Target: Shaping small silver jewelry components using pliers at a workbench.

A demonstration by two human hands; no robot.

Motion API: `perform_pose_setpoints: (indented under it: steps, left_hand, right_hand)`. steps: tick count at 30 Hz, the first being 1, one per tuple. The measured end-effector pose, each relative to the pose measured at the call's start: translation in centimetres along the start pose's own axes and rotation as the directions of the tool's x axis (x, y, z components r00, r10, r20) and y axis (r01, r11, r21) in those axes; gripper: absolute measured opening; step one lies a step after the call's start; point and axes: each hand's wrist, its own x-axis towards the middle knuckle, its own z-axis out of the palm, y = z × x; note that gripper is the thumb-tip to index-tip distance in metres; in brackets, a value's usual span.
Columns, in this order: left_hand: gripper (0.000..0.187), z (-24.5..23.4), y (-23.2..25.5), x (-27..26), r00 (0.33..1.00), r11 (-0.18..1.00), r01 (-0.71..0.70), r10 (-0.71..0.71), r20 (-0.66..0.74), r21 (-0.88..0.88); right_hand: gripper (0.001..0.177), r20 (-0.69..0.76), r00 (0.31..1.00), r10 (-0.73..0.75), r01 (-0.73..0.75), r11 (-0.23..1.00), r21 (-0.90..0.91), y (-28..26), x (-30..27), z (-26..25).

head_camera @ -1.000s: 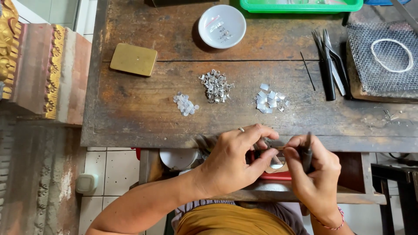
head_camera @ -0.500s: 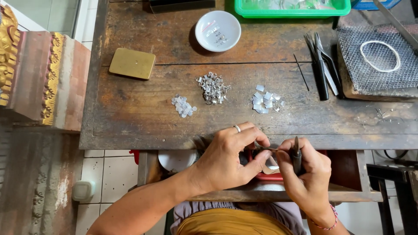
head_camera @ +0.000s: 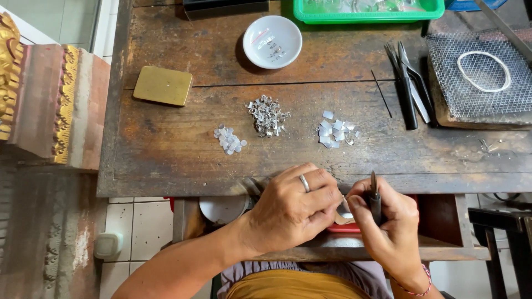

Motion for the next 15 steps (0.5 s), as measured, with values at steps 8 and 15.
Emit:
perform_pose_setpoints:
  steps: [8, 15]
  left_hand:
    - [0.013, -0.1, -0.1, -0.1, 0.896, 0.851, 0.428, -0.443, 0.022, -0.304]
    - [0.015, 0.7, -1.2, -1.3, 0.698, 0.523, 0.491, -0.715, -0.044, -0.697]
  right_hand:
    - [0.017, -0.026, 0.990, 0.137, -0.130, 0.974, 0.186, 1.3, -0.7, 1.3]
    - [0.016, 0.420, 0.887, 0.192, -0.461, 0.382, 0.801, 0.5, -1.5, 2.6]
